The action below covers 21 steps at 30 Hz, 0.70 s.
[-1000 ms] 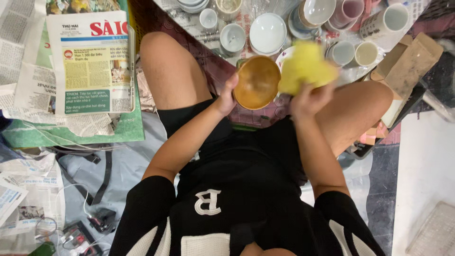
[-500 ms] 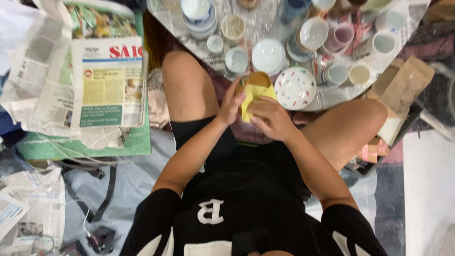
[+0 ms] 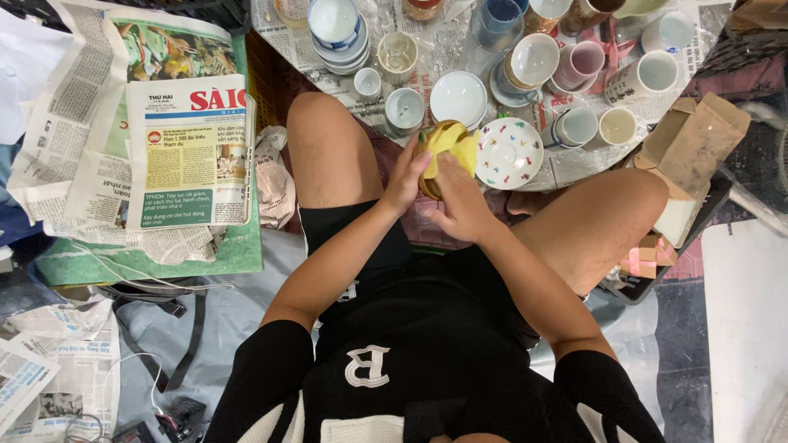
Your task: The person wipes various ceramic and glass items with a yellow cloth. They handle a small bowl, a larger bowl, and a glass, wiping each item individually and placing them back on the table.
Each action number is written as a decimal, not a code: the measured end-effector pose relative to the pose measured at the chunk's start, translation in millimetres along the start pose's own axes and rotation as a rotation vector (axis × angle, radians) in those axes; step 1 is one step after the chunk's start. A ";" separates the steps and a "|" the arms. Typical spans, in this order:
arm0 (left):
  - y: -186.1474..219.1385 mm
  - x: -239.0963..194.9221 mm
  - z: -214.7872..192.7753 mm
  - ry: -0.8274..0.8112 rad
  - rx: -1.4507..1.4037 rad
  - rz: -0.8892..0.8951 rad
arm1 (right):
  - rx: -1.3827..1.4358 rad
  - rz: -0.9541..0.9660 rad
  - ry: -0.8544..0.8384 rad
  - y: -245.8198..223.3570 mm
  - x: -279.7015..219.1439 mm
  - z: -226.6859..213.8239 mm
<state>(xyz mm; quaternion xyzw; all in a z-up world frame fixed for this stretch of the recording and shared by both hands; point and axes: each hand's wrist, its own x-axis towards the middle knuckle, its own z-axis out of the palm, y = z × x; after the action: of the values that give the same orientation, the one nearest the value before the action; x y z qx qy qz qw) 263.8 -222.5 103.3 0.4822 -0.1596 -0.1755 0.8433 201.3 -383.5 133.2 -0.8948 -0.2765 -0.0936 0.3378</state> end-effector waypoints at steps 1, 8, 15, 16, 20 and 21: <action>-1.0 -1.7 -1.0 0.014 0.022 0.019 | 0.095 0.024 -0.052 1.1 -2.0 -0.5; -4.5 -2.3 -20.5 0.019 -0.566 -0.191 | 0.063 -0.006 -0.132 -27.2 19.3 -41.5; 2.9 -1.1 -11.8 0.106 -0.077 -0.051 | -0.254 0.154 -0.060 -37.9 25.0 -33.3; 4.7 -0.2 -9.4 0.068 0.004 -0.043 | -0.251 0.142 -0.057 -35.0 23.4 -28.1; 10.2 -4.3 -4.7 -0.001 -0.019 -0.042 | -0.179 0.112 -0.022 -20.2 11.5 -8.7; 8.9 -4.0 -3.2 -0.001 -0.017 -0.037 | -0.145 0.110 -0.007 -16.9 7.5 -4.2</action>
<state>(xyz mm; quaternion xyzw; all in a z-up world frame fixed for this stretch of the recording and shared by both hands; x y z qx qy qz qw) 262.9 -214.1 109.1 0.4777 -0.1498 -0.1925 0.8440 198.1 -372.6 148.4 -0.9310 -0.2208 -0.0917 0.2757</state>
